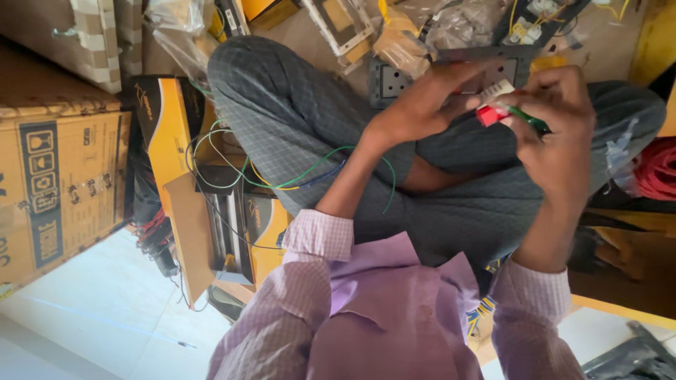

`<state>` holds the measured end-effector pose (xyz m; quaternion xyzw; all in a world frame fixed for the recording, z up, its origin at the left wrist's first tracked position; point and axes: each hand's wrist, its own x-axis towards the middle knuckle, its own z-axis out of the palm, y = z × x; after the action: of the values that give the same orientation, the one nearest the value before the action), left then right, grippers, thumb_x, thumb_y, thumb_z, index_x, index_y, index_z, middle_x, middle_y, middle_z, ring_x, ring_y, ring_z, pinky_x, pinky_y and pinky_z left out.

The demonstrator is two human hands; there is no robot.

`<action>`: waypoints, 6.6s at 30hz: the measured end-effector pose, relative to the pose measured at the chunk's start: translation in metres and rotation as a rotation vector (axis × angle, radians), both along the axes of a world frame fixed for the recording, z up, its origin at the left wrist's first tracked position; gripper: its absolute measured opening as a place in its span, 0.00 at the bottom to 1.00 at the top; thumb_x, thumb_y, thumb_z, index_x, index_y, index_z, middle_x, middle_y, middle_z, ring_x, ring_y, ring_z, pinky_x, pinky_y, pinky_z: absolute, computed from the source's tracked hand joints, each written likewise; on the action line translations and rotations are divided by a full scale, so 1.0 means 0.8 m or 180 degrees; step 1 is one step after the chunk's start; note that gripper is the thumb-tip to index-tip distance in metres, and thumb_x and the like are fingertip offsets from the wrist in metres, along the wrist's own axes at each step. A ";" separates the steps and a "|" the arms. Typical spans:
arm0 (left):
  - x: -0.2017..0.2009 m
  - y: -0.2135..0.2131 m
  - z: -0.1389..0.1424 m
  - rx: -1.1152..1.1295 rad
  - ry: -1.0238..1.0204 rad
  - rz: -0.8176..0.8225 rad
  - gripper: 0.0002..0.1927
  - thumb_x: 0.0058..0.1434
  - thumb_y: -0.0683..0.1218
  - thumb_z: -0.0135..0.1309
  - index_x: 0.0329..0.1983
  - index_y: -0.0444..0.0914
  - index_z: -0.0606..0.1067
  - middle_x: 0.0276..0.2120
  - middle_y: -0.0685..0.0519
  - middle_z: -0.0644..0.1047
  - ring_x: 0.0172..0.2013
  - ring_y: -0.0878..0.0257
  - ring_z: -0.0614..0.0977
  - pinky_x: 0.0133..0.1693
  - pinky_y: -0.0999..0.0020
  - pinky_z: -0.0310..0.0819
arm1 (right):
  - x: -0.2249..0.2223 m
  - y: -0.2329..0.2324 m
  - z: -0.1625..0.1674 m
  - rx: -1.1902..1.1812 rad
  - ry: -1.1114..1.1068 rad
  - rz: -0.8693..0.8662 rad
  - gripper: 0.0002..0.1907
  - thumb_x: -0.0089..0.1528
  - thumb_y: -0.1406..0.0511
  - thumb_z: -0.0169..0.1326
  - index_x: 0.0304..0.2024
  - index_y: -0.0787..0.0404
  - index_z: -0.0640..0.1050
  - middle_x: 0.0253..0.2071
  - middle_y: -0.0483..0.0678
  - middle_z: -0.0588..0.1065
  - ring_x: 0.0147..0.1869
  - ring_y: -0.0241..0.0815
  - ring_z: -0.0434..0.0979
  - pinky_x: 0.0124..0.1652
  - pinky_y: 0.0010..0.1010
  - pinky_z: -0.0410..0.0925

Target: The person sits on the floor and assembles a modular electrical switch and socket panel, pressing red switch modules and socket modules into the frame and tightening terminals with a green screwdriver. They handle wires, fit modules one at a time, and hold up the partially assembled panel to check the fit.

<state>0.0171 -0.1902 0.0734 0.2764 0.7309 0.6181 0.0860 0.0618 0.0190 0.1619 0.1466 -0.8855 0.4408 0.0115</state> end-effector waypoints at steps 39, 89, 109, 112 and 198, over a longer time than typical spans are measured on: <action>0.034 -0.003 -0.107 -0.1903 0.0216 0.2114 0.09 0.53 0.43 0.59 0.36 0.39 0.74 0.32 0.43 0.77 0.36 0.41 0.79 0.37 0.43 0.72 | 0.046 -0.076 -0.157 -0.0938 0.0400 -0.2397 0.19 0.69 0.70 0.67 0.51 0.70 0.70 0.45 0.48 0.71 0.49 0.40 0.69 0.53 0.34 0.69; 0.012 -0.012 -0.086 -0.2475 0.0966 0.1845 0.25 0.42 0.39 0.61 0.48 0.40 0.78 0.47 0.45 0.75 0.54 0.45 0.74 0.49 0.51 0.69 | 0.012 -0.079 -0.170 0.0305 0.0664 -0.1722 0.16 0.64 0.70 0.68 0.47 0.71 0.75 0.44 0.62 0.75 0.48 0.65 0.76 0.49 0.49 0.69; 0.051 0.034 -0.127 -0.2410 0.0709 0.2169 0.17 0.47 0.41 0.59 0.41 0.38 0.73 0.42 0.41 0.75 0.41 0.44 0.76 0.40 0.49 0.70 | 0.023 -0.080 -0.166 0.0064 0.0005 -0.1465 0.15 0.63 0.69 0.69 0.47 0.69 0.77 0.41 0.61 0.77 0.45 0.61 0.78 0.46 0.45 0.70; 0.032 0.032 -0.104 -0.3150 0.0591 0.2372 0.24 0.45 0.40 0.62 0.48 0.36 0.73 0.50 0.43 0.73 0.52 0.47 0.73 0.49 0.54 0.69 | 0.022 -0.080 -0.160 0.0092 -0.0192 -0.1442 0.14 0.64 0.68 0.69 0.45 0.67 0.77 0.40 0.60 0.77 0.44 0.61 0.79 0.46 0.45 0.70; -0.035 -0.011 -0.104 -0.2135 0.0012 0.0752 0.24 0.39 0.54 0.71 0.38 0.42 0.79 0.35 0.46 0.80 0.38 0.47 0.82 0.38 0.50 0.73 | 0.029 -0.071 -0.244 -0.1653 -0.1213 -0.2103 0.38 0.58 0.73 0.76 0.55 0.62 0.60 0.47 0.52 0.73 0.41 0.38 0.82 0.29 0.28 0.77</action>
<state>-0.0112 -0.1993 -0.0096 0.1475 0.9202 0.3489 0.0986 0.0850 -0.0379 -0.0334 -0.2348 -0.7314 0.6398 0.0247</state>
